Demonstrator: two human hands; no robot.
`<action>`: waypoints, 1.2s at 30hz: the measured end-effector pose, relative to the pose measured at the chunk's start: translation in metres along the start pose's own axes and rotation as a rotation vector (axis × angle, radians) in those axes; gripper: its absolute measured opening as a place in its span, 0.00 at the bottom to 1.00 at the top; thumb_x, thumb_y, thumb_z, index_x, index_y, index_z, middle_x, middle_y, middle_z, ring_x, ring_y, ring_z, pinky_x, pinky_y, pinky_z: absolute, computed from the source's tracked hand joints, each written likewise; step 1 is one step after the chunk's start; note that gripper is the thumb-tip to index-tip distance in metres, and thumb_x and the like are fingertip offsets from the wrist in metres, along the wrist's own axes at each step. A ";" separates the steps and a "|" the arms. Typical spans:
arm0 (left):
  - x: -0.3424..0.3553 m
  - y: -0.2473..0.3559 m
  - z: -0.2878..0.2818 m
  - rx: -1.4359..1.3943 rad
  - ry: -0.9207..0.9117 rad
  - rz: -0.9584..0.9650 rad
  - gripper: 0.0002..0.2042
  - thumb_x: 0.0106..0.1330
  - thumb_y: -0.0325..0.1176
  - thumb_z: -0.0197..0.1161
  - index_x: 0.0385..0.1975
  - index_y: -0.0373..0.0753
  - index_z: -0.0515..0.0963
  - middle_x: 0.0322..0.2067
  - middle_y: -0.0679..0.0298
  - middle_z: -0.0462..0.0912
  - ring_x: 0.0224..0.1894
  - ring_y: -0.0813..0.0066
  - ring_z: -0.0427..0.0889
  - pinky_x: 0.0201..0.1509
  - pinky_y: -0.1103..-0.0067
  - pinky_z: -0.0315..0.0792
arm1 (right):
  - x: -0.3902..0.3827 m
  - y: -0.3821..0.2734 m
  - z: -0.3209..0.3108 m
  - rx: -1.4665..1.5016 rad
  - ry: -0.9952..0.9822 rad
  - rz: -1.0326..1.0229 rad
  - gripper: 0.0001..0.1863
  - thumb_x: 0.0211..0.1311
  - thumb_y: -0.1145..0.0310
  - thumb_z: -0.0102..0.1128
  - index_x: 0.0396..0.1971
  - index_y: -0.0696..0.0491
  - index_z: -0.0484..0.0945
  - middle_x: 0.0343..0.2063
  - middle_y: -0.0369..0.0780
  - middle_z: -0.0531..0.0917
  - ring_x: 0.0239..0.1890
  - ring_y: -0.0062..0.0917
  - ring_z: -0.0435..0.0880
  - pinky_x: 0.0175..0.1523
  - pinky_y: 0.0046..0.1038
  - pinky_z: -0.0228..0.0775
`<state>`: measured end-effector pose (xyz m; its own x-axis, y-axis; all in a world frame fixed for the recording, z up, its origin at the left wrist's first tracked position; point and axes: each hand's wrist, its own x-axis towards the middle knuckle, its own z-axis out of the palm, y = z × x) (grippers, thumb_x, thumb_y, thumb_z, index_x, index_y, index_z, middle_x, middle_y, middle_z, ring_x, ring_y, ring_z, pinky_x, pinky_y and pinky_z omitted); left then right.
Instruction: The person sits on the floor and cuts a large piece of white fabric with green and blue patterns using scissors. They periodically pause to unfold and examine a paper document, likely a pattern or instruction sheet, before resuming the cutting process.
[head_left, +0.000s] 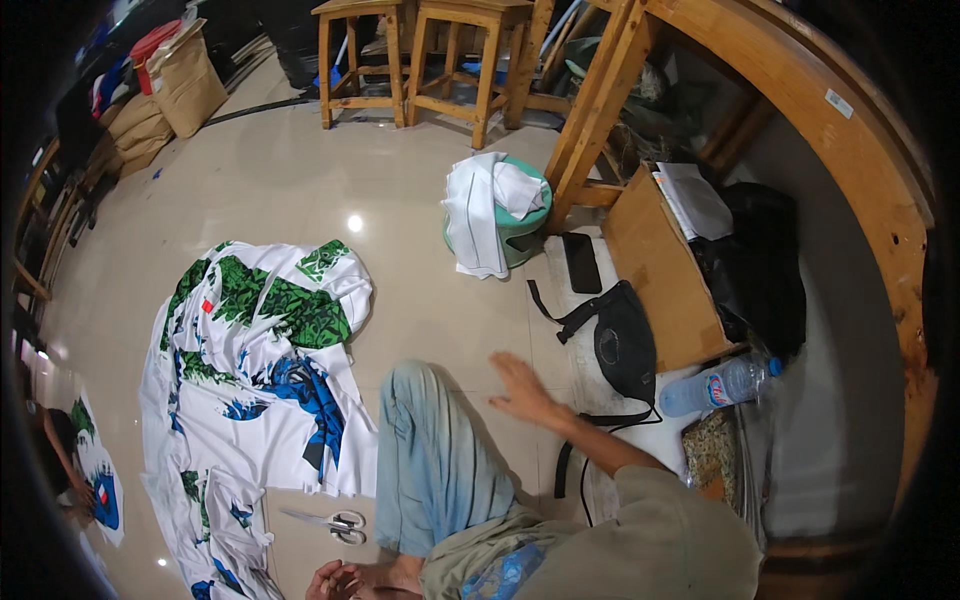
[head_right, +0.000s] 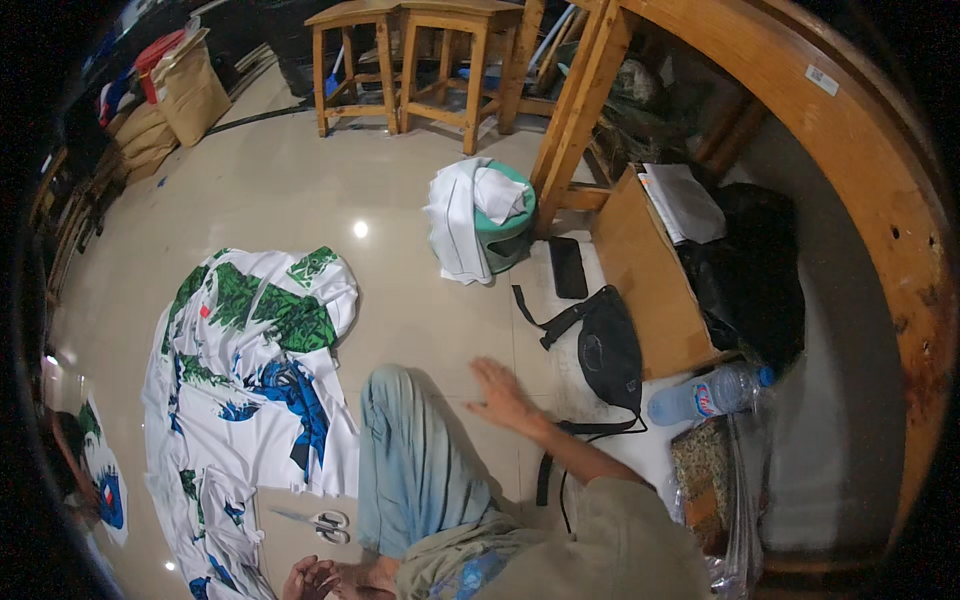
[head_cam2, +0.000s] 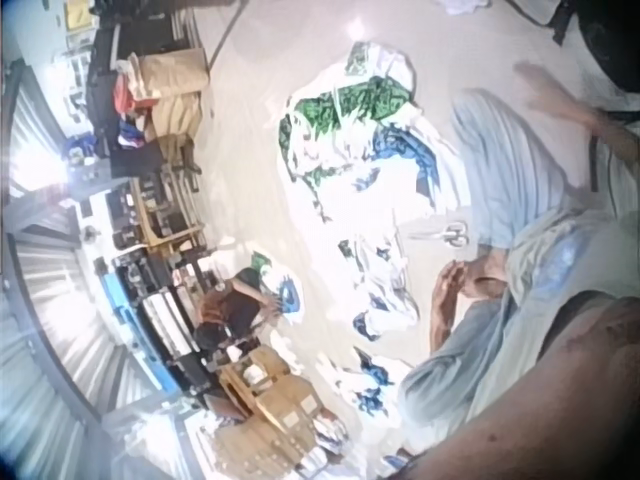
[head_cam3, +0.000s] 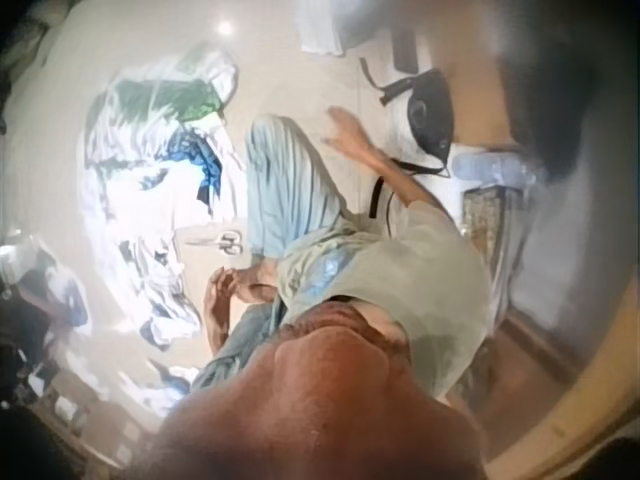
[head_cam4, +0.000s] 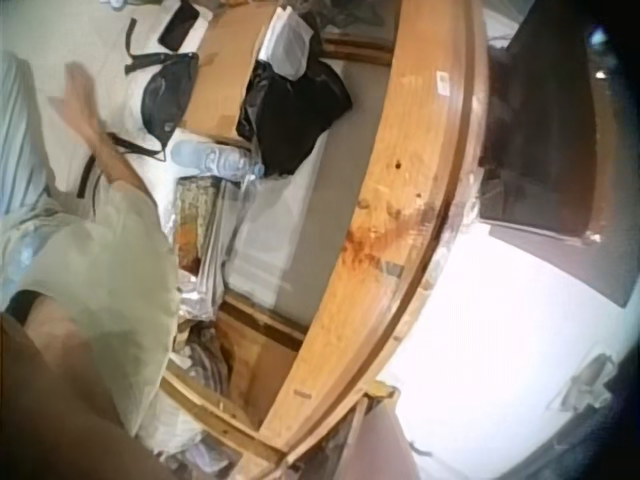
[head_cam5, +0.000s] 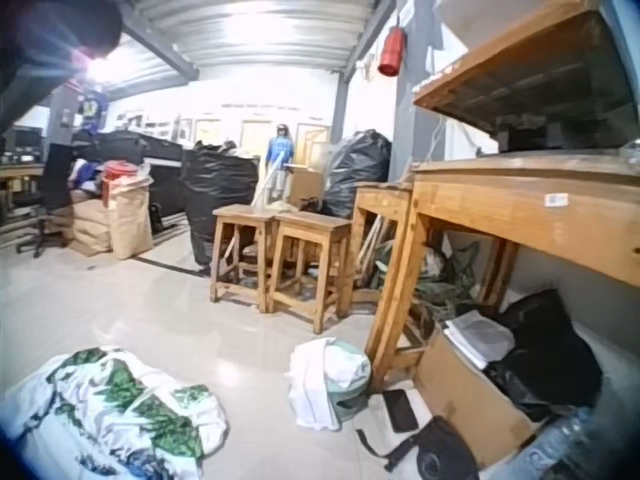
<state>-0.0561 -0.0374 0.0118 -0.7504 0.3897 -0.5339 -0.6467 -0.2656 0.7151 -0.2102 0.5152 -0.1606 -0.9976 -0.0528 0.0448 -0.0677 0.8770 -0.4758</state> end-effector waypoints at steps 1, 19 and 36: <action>0.002 0.001 0.001 0.014 -0.015 0.005 0.31 0.73 0.49 0.60 0.71 0.41 0.64 0.67 0.53 0.71 0.71 0.49 0.66 0.75 0.54 0.55 | 0.002 -0.011 0.019 0.044 -0.042 -0.012 0.46 0.61 0.56 0.69 0.73 0.59 0.57 0.72 0.52 0.61 0.76 0.50 0.54 0.77 0.51 0.45; -0.040 0.012 -0.077 -0.110 1.175 0.437 0.22 0.77 0.45 0.54 0.62 0.38 0.73 0.57 0.58 0.81 0.62 0.68 0.77 0.68 0.69 0.66 | 0.027 0.020 0.083 -0.213 0.100 -0.315 0.40 0.71 0.51 0.54 0.73 0.61 0.55 0.67 0.52 0.66 0.69 0.49 0.63 0.75 0.49 0.46; 0.047 0.001 -0.292 1.345 1.455 0.261 0.47 0.60 0.43 0.71 0.77 0.45 0.50 0.74 0.50 0.56 0.78 0.45 0.49 0.78 0.46 0.43 | 0.109 0.042 0.110 1.218 -0.047 0.230 0.31 0.76 0.56 0.48 0.70 0.60 0.62 0.60 0.51 0.76 0.61 0.40 0.74 0.67 0.44 0.63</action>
<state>-0.1319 -0.2773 -0.1438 -0.7684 -0.6022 0.2166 -0.5455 0.7933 0.2702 -0.3230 0.4941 -0.2721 -0.9859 0.0039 -0.1674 0.1650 -0.1454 -0.9755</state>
